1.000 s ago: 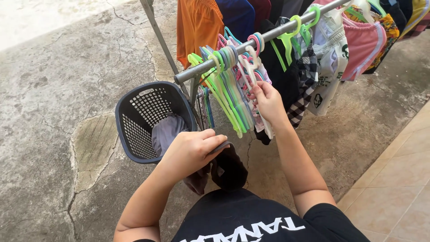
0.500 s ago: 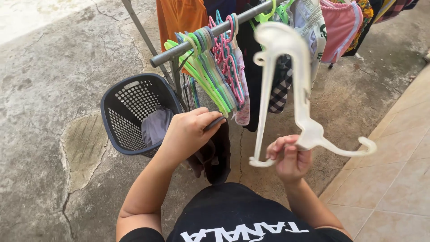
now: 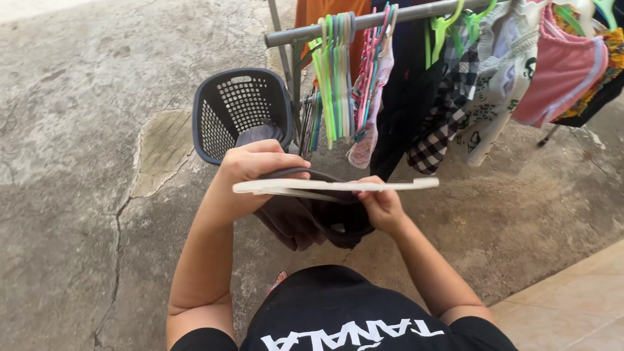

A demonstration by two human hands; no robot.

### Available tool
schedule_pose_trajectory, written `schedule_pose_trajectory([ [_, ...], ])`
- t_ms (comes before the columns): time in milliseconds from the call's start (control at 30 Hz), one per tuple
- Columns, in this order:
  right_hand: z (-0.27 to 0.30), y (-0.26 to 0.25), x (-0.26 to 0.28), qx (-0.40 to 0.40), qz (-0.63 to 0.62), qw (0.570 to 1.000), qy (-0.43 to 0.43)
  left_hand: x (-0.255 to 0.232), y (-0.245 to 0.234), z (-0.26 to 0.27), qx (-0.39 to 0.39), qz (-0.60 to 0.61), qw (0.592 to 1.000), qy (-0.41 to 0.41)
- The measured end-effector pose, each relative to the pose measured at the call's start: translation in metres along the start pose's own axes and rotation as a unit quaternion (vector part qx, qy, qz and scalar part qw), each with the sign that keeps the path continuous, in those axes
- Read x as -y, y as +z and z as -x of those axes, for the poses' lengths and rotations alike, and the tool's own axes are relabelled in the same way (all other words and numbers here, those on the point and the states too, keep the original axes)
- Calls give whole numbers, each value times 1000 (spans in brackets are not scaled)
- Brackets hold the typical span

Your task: Hanging various pieces of laundry on a drying rack using plastic hangers.

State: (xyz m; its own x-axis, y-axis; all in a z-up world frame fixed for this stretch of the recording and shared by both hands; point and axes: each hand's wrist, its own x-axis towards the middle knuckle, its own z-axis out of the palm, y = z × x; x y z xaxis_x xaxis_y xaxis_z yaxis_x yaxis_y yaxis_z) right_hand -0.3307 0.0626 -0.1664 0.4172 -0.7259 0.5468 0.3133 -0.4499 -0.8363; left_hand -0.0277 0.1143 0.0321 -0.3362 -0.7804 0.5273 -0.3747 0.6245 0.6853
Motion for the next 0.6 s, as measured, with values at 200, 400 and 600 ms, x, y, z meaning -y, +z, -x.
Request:
schedule_pose_trajectory([
  [200, -61, -49, 41, 67, 225, 972, -11, 20, -31, 44, -14, 28, 997, -73],
  [400, -117, -25, 82, 171, 341, 924, -28, 57, -54, 74, -76, -108, 972, -194],
  [600, -147, -4, 89, 216, 417, 882, -19, 73, -84, 87, -94, -32, 949, -298],
])
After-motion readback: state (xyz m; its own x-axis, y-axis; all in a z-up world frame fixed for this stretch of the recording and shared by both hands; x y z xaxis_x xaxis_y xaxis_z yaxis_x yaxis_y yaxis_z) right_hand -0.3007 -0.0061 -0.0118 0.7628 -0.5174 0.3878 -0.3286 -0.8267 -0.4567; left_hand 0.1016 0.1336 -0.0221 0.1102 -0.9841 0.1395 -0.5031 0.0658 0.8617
